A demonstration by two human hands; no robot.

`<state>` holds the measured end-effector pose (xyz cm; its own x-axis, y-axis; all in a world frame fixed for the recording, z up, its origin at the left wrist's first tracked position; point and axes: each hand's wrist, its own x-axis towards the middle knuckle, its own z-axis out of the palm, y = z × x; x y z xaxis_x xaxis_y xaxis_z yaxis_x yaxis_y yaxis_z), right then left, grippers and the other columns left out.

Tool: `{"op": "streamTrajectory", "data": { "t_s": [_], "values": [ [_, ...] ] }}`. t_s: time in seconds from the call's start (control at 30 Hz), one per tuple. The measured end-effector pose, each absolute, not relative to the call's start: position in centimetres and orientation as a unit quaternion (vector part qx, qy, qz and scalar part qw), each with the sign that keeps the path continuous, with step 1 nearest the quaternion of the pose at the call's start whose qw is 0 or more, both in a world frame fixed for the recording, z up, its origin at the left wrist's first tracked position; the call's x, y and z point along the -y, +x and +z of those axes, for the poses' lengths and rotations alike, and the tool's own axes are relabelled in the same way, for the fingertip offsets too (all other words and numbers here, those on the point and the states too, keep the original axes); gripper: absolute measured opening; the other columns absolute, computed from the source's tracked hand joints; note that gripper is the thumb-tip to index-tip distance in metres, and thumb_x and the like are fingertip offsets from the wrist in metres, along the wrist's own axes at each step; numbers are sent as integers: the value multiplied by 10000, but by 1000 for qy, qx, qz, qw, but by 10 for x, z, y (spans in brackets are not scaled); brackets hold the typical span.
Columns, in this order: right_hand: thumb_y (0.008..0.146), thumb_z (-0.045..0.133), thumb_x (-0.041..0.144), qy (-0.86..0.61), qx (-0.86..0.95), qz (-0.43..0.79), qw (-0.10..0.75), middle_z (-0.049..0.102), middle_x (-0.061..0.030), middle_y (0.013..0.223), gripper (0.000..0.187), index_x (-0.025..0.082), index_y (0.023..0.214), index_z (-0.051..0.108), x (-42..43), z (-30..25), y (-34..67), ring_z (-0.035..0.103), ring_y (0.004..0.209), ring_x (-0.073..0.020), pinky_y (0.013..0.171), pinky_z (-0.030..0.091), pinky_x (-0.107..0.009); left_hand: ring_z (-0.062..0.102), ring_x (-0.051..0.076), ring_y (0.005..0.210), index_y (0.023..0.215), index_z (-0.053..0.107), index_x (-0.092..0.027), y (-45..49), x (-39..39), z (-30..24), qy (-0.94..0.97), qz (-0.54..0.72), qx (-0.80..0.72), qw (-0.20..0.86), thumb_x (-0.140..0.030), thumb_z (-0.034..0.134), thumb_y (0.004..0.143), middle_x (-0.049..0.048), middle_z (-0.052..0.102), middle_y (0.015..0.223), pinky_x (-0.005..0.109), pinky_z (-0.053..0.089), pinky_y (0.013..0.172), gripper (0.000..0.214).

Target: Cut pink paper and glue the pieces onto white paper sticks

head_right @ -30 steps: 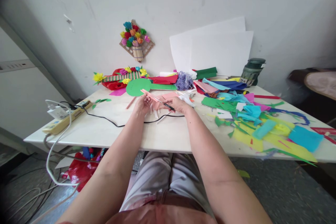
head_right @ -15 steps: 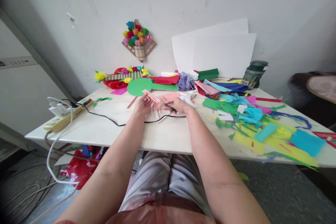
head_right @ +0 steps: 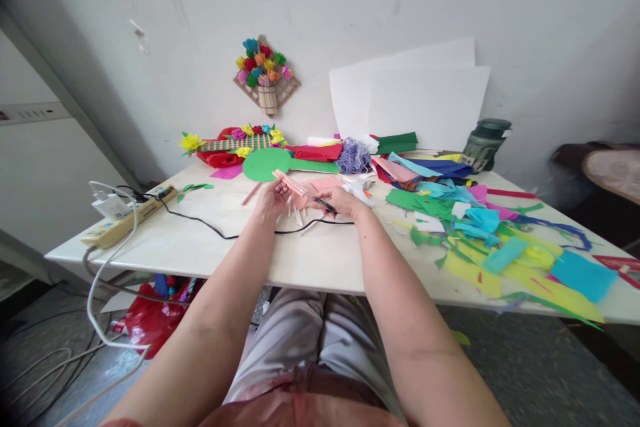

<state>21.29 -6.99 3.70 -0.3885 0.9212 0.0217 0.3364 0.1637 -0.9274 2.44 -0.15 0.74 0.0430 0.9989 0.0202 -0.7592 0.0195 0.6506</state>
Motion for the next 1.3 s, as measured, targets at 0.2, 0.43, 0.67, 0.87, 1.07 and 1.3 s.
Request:
{"op": "streamTrajectory", "data": {
  "t_s": [0.2, 0.43, 0.67, 0.87, 1.07, 1.3],
  "values": [
    [656, 674, 323, -449, 689, 470, 320, 515, 49, 453, 341, 88, 901, 640, 64, 32, 214, 378, 327, -38, 333, 300, -171, 523, 58, 461, 662, 552, -115, 25, 3, 8, 271, 651, -229, 671, -146, 555, 781, -4, 531, 526, 168, 455, 542, 123],
    [668, 670, 294, -450, 693, 461, 324, 505, 45, 456, 278, 98, 863, 643, 64, 33, 214, 385, 329, -34, 333, 291, -166, 524, 59, 474, 658, 552, -120, 26, 6, 9, 280, 652, -233, 665, -152, 564, 775, -3, 533, 528, 171, 451, 568, 122],
    [688, 645, 298, -449, 691, 457, 335, 499, 44, 462, 259, 90, 843, 648, 63, 31, 213, 379, 334, -33, 338, 265, -169, 524, 60, 479, 670, 559, -115, 25, 5, 8, 286, 653, -228, 664, -146, 542, 783, -2, 540, 532, 176, 452, 567, 119],
    [653, 664, 315, -445, 690, 459, 338, 502, 46, 470, 357, 75, 918, 660, 63, 32, 213, 362, 346, -32, 359, 260, -179, 535, 57, 475, 677, 560, -115, 25, 6, 8, 282, 656, -229, 661, -153, 568, 772, -3, 545, 540, 166, 456, 563, 103],
    [642, 675, 309, -433, 689, 468, 345, 510, 44, 488, 379, 75, 940, 661, 64, 33, 212, 366, 353, -29, 359, 257, -178, 535, 59, 465, 666, 556, -116, 25, 7, 10, 276, 655, -232, 664, -153, 573, 773, -3, 546, 534, 166, 459, 544, 114],
    [701, 644, 306, -453, 683, 465, 335, 512, 46, 470, 397, 70, 1021, 634, 63, 32, 212, 399, 348, -43, 354, 285, -180, 531, 58, 468, 660, 552, -121, 25, 9, 12, 271, 652, -232, 668, -148, 567, 771, -8, 537, 520, 166, 459, 556, 116]
  ]
}}
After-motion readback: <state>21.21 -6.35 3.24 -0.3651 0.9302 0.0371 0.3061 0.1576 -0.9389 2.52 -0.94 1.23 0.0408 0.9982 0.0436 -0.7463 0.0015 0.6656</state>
